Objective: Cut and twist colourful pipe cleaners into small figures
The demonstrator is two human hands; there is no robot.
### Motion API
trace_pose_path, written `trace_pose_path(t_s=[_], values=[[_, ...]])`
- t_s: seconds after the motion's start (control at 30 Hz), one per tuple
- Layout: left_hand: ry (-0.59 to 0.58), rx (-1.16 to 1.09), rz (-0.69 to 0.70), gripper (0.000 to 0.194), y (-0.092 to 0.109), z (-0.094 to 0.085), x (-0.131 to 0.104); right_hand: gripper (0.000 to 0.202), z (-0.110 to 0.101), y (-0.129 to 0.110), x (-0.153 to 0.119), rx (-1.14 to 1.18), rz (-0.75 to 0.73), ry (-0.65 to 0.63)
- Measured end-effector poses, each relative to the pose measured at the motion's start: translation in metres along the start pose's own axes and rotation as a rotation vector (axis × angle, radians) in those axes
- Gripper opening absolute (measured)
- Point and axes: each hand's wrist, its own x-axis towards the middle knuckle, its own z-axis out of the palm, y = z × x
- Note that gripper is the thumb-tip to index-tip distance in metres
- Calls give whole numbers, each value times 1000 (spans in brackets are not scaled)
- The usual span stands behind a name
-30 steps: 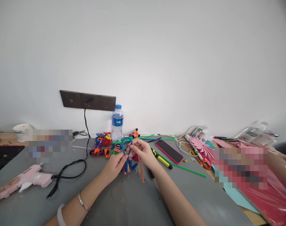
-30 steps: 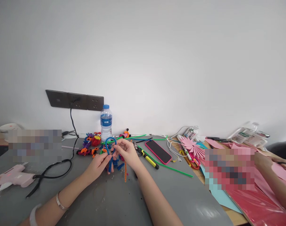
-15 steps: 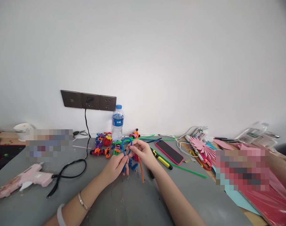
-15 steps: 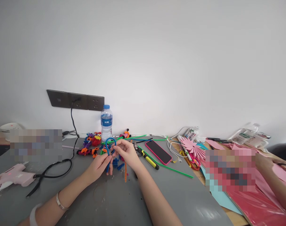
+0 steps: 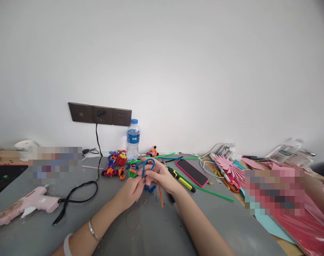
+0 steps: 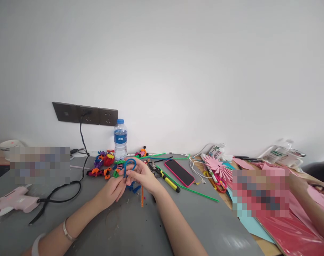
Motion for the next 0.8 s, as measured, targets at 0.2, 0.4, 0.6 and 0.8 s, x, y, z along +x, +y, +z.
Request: trace_pose_path(t_s=[0.2, 0.4, 0.6, 0.8], values=[[31, 171, 27, 35, 6, -1, -1, 34, -2, 1, -1, 22, 30, -5], [48, 307, 28, 35, 13, 0, -3, 42, 0, 7, 3, 49, -18, 16], [99, 360, 20, 29, 10, 2, -2, 47, -1, 6, 6, -90, -113, 151], [152, 409, -7, 26, 5, 3, -1, 40, -8, 3, 8, -71, -244, 332]])
